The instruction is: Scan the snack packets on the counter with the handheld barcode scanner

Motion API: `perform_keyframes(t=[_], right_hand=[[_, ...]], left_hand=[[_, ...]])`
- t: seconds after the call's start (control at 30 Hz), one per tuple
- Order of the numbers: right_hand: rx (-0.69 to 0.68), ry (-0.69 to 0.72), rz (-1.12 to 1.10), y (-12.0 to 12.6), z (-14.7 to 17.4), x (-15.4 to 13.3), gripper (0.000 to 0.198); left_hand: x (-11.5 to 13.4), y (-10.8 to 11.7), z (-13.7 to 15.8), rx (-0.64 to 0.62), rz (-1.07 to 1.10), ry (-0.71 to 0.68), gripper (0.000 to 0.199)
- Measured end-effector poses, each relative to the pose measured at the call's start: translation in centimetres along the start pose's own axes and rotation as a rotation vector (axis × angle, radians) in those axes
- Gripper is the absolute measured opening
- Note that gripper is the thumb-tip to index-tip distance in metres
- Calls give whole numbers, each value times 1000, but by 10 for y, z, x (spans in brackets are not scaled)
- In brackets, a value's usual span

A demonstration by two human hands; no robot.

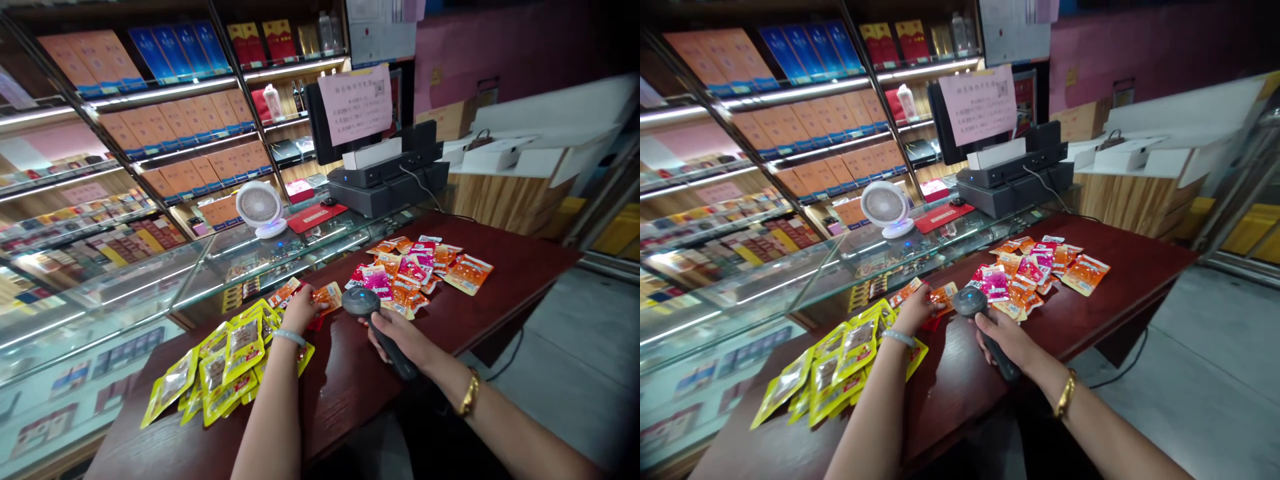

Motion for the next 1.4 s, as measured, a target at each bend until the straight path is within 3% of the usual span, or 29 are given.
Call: perform_keyframes(t=[0.37, 0.6, 1.13, 1.3, 1.4], right_hand=[[-5, 12, -115, -24, -15, 24, 49], [2, 21, -229, -20, -15, 27, 49], [40, 29, -233, -19, -18, 27, 46], [41, 19, -242, -19, -17, 28, 47], [45, 27, -243, -20, -16, 27, 50]], left_hand=[[5, -4, 14, 45, 74, -16, 44], [4, -2, 14, 44, 68, 10, 47], [3, -5, 14, 22, 5, -32, 39], [2, -8, 12, 67, 93, 71, 45], [14, -15, 9, 101, 343, 71, 42]])
Point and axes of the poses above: each hand's wrist, its own z-axis away from the middle knuckle, its own y-axis out of the back of the hand, x = y × z, the point moved 3 cm from there along -z, towards the middle knuckle, and after that the axes turned 12 degrees about -y, right-handed, at the moved point
